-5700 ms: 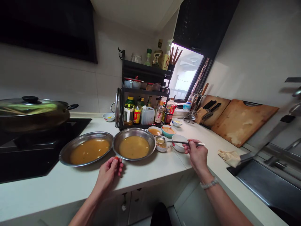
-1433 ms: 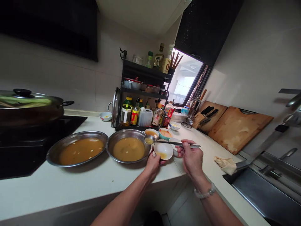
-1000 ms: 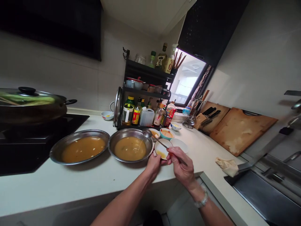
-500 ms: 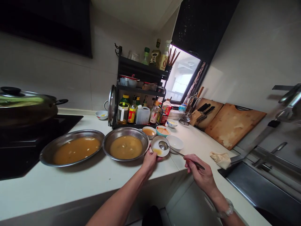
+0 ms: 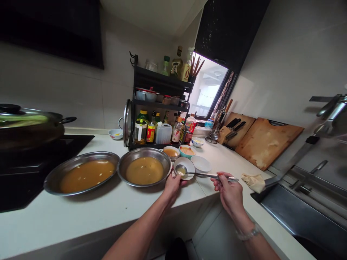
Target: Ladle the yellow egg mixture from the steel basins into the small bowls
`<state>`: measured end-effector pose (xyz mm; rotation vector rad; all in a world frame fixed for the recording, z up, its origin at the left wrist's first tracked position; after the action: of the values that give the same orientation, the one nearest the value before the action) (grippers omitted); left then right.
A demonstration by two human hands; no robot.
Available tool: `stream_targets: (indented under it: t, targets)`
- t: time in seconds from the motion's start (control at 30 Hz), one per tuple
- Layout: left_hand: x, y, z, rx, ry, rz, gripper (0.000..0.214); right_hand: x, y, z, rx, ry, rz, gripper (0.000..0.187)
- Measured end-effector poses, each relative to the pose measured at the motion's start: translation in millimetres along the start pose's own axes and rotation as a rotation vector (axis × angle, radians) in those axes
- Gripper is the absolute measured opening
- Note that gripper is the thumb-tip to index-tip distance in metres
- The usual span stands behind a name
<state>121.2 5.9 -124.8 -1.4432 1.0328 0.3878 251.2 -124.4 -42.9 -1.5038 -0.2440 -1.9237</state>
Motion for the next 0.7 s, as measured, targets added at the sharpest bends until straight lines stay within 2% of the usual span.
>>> stream_targets:
  t: [0.2,0.37,0.57,0.7]
  targets:
    - [1.0,-0.4,1.6,0.059,-0.012,-0.030,0.065,26.5,-12.4,9.7,-0.007,0.056,0.048,0.034]
    - [2.0,-0.6,1.5,0.063,0.002,-0.057,0.068,39.1,-39.0,10.9,0.033,0.056,0.083,0.030]
    - [-0.4,-2.1,-0.3,0.071,-0.017,-0.010,0.061,23.2,-83.3,-5.2,0.165,0.062,0.042,0.032]
    - [-1.0,-3.5,-2.0,0.123,-0.054,-0.015,0.053,8.6,-100.0,-23.8,0.355,0.219,-0.087,0.021]
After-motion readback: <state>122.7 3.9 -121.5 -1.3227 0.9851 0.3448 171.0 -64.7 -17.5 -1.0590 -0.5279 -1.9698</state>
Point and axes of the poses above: each hand's wrist, its own z-axis towards the middle knuckle, its own y-axis out of the back of the hand, x = y × z, the point moved 2 cm from there along z, towards the middle knuckle, and after that the axes turned 3 degrees about -x, right-handed, at the moved point
